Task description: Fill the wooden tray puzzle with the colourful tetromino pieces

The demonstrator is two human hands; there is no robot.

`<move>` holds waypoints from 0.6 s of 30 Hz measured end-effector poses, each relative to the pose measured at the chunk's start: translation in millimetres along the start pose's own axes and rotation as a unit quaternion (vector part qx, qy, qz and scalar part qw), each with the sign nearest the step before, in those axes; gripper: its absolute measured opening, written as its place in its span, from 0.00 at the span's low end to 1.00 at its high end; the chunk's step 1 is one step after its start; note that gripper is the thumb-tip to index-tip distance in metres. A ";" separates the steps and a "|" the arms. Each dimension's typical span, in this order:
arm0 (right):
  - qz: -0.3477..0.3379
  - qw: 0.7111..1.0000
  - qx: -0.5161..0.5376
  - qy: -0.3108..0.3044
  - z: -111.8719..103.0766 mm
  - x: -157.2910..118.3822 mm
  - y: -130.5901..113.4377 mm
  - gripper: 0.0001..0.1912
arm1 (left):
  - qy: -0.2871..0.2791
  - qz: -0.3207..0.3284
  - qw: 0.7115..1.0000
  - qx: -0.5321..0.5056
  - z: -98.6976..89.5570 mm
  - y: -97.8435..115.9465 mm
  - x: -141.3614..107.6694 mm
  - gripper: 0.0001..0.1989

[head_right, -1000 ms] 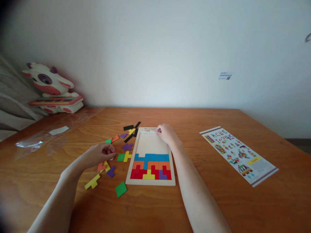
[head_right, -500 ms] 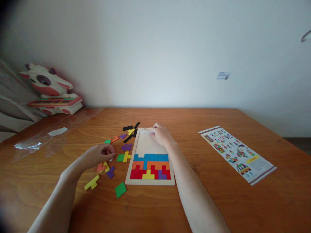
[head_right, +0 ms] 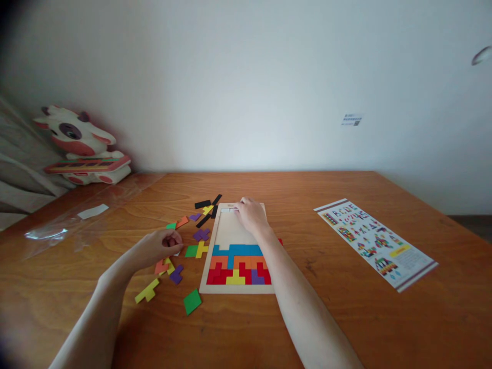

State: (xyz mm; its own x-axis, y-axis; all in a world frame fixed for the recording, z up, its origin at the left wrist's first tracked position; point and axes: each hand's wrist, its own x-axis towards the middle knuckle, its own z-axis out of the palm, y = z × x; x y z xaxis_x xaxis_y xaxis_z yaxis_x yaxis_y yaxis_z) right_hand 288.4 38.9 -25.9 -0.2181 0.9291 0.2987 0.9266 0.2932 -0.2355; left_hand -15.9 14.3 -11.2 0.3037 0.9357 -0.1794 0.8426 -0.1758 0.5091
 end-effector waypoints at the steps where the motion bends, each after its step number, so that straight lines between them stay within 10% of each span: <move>1: 0.009 1.000 0.002 0.002 -1.3 0.0 1.0 0.10 | 0.000 0.001 1.000 0.000 -0.3 0.5 -0.6 0.09; 5: 0.035 0.998 0.051 -0.032 -12.2 -1.5 16.3 0.09 | 0.016 0.011 1.000 0.010 -1.7 5.2 -3.4 0.08; 11: 0.087 0.984 0.135 -0.071 -28.5 -5.3 41.8 0.06 | 0.216 0.104 0.971 0.000 11.0 43.5 5.7 0.19; 18: 0.091 0.983 0.148 -0.066 -30.9 -6.4 46.5 0.09 | 0.085 0.322 0.935 0.124 56.4 106.5 43.2 0.32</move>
State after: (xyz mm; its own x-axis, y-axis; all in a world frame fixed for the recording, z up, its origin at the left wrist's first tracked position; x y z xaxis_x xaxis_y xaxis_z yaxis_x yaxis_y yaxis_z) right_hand 342.3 39.5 -10.2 -0.1127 0.9876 0.1094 0.8286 0.1542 -0.5381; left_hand 112.1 18.8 -12.3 0.7260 0.6429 0.2440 0.5933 -0.7650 0.2506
